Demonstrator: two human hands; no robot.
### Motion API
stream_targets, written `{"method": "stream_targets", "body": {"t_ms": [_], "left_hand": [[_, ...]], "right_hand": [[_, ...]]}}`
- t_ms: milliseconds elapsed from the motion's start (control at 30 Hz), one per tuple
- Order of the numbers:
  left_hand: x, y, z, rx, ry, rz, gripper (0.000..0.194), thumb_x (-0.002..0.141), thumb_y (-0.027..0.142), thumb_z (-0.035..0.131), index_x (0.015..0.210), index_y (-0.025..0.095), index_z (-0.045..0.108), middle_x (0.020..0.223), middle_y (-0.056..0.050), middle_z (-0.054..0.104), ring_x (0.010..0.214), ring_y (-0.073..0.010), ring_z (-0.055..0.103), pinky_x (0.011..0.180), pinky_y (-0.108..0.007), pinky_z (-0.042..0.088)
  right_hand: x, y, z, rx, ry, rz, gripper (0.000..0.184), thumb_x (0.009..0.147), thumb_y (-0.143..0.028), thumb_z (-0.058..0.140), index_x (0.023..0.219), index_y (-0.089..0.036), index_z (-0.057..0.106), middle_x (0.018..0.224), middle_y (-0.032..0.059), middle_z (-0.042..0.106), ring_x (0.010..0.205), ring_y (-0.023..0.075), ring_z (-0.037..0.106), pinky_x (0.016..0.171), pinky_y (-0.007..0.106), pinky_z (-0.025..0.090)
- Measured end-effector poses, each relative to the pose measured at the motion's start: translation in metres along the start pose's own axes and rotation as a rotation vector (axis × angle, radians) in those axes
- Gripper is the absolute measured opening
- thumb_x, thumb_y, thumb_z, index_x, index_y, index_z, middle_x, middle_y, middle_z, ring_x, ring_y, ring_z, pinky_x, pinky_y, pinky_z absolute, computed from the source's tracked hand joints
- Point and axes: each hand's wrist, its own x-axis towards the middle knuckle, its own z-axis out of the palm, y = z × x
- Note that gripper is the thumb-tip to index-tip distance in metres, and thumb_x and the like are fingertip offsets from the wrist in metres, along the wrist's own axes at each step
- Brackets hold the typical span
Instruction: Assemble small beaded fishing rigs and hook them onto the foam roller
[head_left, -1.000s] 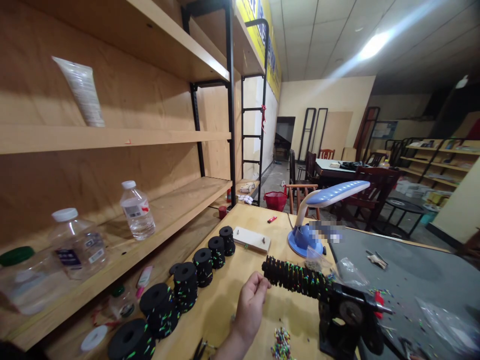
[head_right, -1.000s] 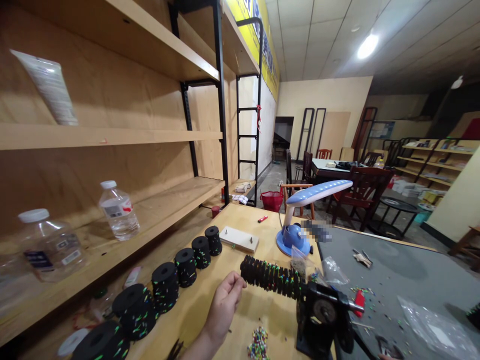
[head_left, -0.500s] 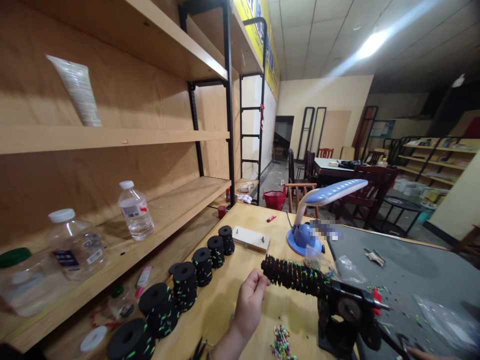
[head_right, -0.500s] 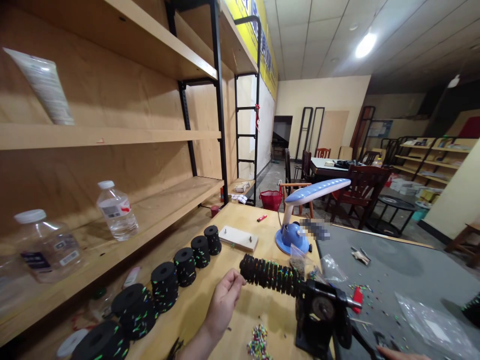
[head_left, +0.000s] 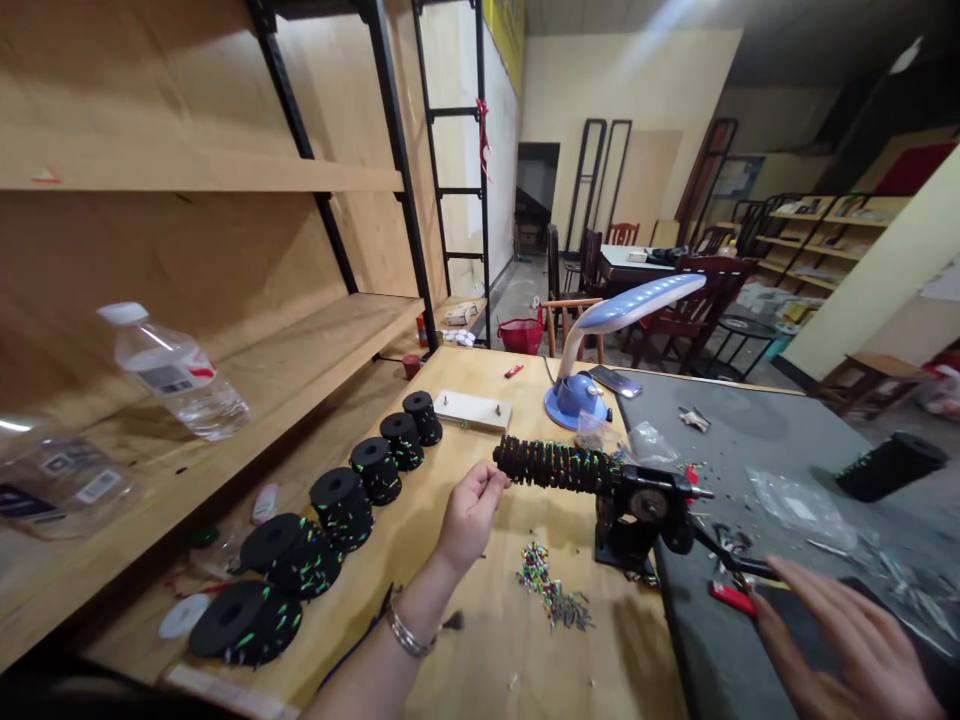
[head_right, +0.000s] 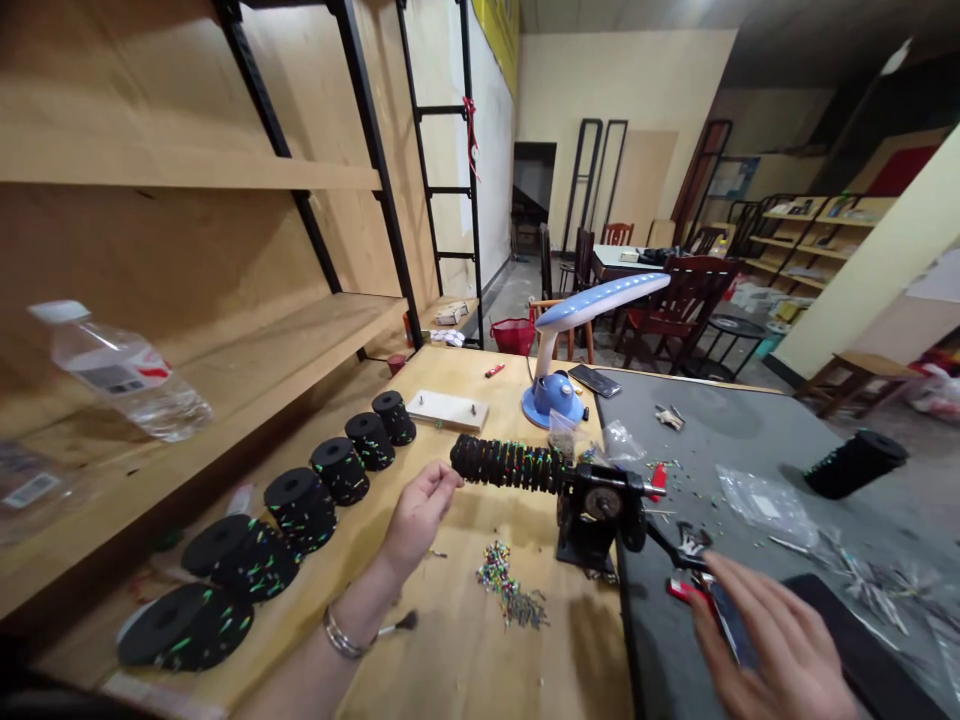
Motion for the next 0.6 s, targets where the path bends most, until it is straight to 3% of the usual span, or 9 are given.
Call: {"method": "stream_targets", "body": {"t_ms": [33,100,200,300,433,600], "left_hand": [[0.0,0.0,0.0,0.0,0.0,0.003,0.034,0.08,0.05,0.06,0.072,0.018,0.053,0.05,0.01,0.027,0.044,-0.0073,0.022,0.043,-0.022,0.014],[0.0,0.0,0.0,-0.001,0.002,0.006,0.033,0.08,0.05,0.06,0.072,0.018,0.053,0.05,0.01,0.027,0.044,-0.0073,0.022,0.043,-0.022,0.014],[0.0,-0.002,-0.001,-0.001,0.003,0.005,0.032,0.081,0.048,0.059,0.073,0.019,0.053,0.05,0.01,0.026,0.043,-0.0073,0.021,0.043,-0.022,0.014],[0.0,-0.003,-0.002,0.001,-0.003,0.004,0.03,0.082,0.047,0.059,0.073,0.018,0.053,0.05,0.01,0.027,0.043,-0.0073,0.022,0.043,-0.022,0.014],[0.0,-0.002,-0.001,0.012,0.0,0.021,0.029,0.082,0.045,0.059,0.072,0.018,0.054,0.051,0.01,0.029,0.044,-0.0076,0.023,0.043,-0.022,0.016],[0.0,-0.001,0.0,0.021,0.001,0.032,0.027,0.084,0.042,0.057,0.072,0.018,0.053,0.051,0.009,0.03,0.045,-0.0079,0.023,0.044,-0.021,0.018]], "right_hand": [[-0.009,-0.016,0.003,0.089,-0.029,-0.017,0.029,0.083,-0.041,0.059,0.108,-0.027,0.062,0.099,0.0089,0.07,0.093,0.0286,0.064,0.091,0.045,0.049],[-0.025,-0.051,0.016,0.289,-0.25,-0.113,0.018,0.085,-0.037,0.058,0.1,-0.029,0.064,0.09,0.0051,0.071,0.082,0.0243,0.066,0.074,0.035,0.054],[-0.033,-0.095,0.048,0.428,-0.551,-0.067,0.015,0.088,-0.031,0.052,0.09,-0.026,0.066,0.081,0.0042,0.071,0.078,0.0221,0.066,0.068,0.031,0.053],[-0.022,-0.122,0.08,0.379,-0.725,0.042,0.015,0.085,-0.027,0.053,0.082,-0.022,0.067,0.079,0.0048,0.071,0.077,0.0226,0.065,0.068,0.03,0.05],[0.008,-0.142,0.112,0.207,-0.845,0.049,0.019,0.089,-0.025,0.047,0.091,-0.02,0.066,0.088,0.0061,0.072,0.084,0.0213,0.065,0.071,0.026,0.044],[0.029,-0.159,0.144,0.107,-0.902,0.066,0.013,0.084,-0.021,0.053,0.089,-0.017,0.065,0.089,0.0085,0.072,0.082,0.0235,0.066,0.066,0.027,0.04]]}}
